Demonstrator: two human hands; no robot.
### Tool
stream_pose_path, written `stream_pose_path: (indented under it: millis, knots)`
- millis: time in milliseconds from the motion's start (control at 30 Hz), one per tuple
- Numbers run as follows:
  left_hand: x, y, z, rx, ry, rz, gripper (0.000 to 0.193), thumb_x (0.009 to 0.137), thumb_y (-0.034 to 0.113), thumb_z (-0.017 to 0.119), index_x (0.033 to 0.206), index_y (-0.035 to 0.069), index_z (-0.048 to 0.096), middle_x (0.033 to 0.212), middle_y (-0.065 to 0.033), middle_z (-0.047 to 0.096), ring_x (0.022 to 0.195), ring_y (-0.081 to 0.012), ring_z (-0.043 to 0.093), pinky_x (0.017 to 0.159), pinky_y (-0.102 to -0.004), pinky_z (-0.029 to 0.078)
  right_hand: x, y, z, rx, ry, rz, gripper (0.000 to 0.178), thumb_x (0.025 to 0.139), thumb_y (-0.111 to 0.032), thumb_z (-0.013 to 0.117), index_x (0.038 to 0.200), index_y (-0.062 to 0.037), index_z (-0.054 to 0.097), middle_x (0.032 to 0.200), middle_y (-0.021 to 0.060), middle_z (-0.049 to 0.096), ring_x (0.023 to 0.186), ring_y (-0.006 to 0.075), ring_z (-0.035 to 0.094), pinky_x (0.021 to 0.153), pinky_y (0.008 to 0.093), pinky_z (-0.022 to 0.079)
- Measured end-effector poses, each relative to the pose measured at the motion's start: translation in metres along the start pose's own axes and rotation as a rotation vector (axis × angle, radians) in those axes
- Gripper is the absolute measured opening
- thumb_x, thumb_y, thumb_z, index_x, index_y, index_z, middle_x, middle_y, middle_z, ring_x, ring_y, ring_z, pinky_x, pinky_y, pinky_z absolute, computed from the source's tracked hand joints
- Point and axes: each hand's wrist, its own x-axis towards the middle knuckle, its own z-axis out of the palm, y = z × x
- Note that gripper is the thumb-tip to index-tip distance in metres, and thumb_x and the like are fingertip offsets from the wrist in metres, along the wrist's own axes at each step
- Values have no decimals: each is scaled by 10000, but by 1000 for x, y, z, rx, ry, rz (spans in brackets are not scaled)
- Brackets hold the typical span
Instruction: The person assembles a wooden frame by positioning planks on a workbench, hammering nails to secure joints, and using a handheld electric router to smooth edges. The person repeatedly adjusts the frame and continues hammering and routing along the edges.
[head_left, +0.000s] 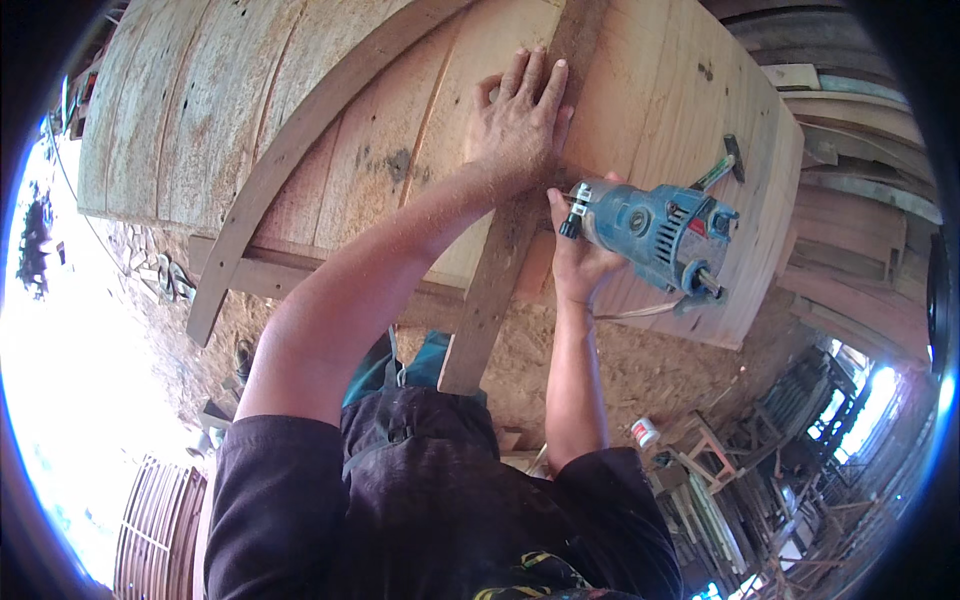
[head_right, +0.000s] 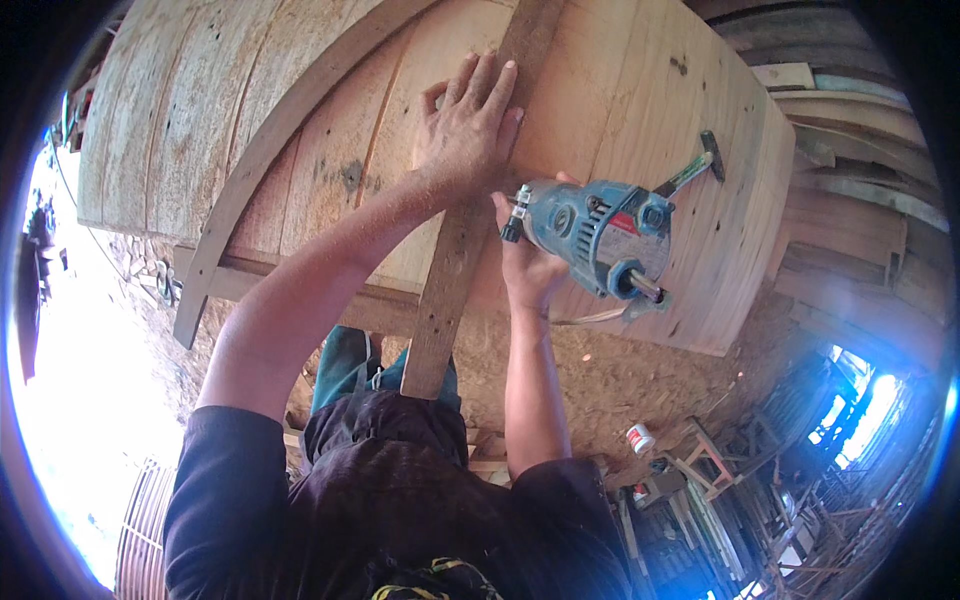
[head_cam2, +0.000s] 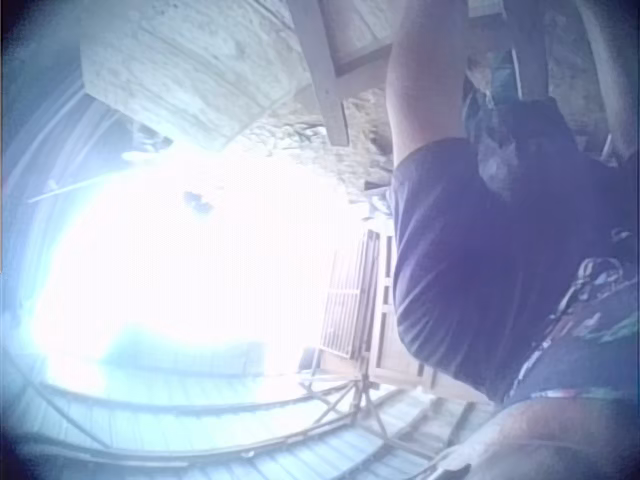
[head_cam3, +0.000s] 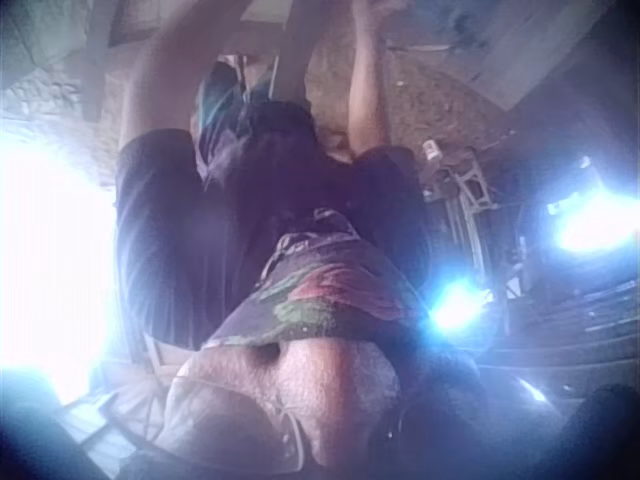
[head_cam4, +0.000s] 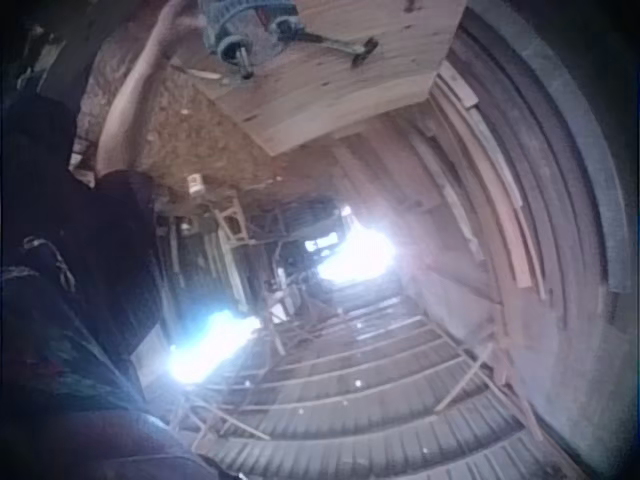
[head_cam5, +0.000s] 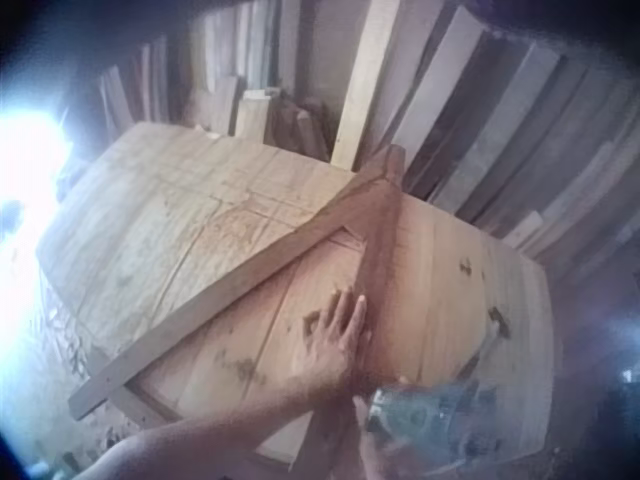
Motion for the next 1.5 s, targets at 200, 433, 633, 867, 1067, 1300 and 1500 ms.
stream_pose_path:
  millis: [200,433,633,867,1067,1300,1500]
  knots:
    - [0,2,-4,-45,-20,-14,604,1129,348,554,1671,105,447,1753,-180,391,1646,-334,331,1247,-557,312,19,15,7,97,-1,41,871,837,-73,992,1521,21,461,1476,146,582,1308,248,583,1109,405,528]
    - [1,1,-7,-54,-57,-34,652,1111,349,589,1690,106,412,1766,-179,373,1660,-330,307,1257,-556,303,42,20,17,134,-7,55,875,851,-18,964,1553,28,443,1503,156,556,1314,246,583,1109,397,546]
    - [0,3,-8,-128,-91,-63,698,1078,359,620,1690,104,404,1781,-179,347,1676,-331,280,1265,-562,293,65,22,21,-2,-17,-92,874,852,-22,963,1543,65,434,1510,193,541,1311,272,585,1079,413,569]
    - [2,3,-13,-100,-145,-62,717,1073,331,601,1708,91,368,1795,-190,310,1686,-337,261,1268,-563,291,87,31,28,0,37,-96,786,839,-84,991,1458,80,535,1414,189,607,1242,284,622,1033,443,581]
    - [1,2,-16,-150,-160,-65,714,1078,301,580,1720,86,353,1809,-198,287,1695,-339,250,1278,-554,278,111,49,38,43,46,-95,772,844,-61,982,1453,100,535,1384,196,619,1214,281,634,1025,432,587]
    - [-1,1,-13,-139,-184,-75,726,1087,304,582,1735,91,333,1817,-192,275,1708,-319,208,1293,-539,259,132,53,45,131,20,-11,769,854,8,950,1469,126,503,1383,201,613,1201,256,638,1022,410,596]
    - [0,0,-16,-153,-216,-70,696,1117,290,546,1739,76,319,1827,-199,246,1713,-319,186,1310,-528,235,151,46,60,127,83,-115,565,893,46,901,1354,122,583,1262,154,680,1072,205,672,958,368,594]
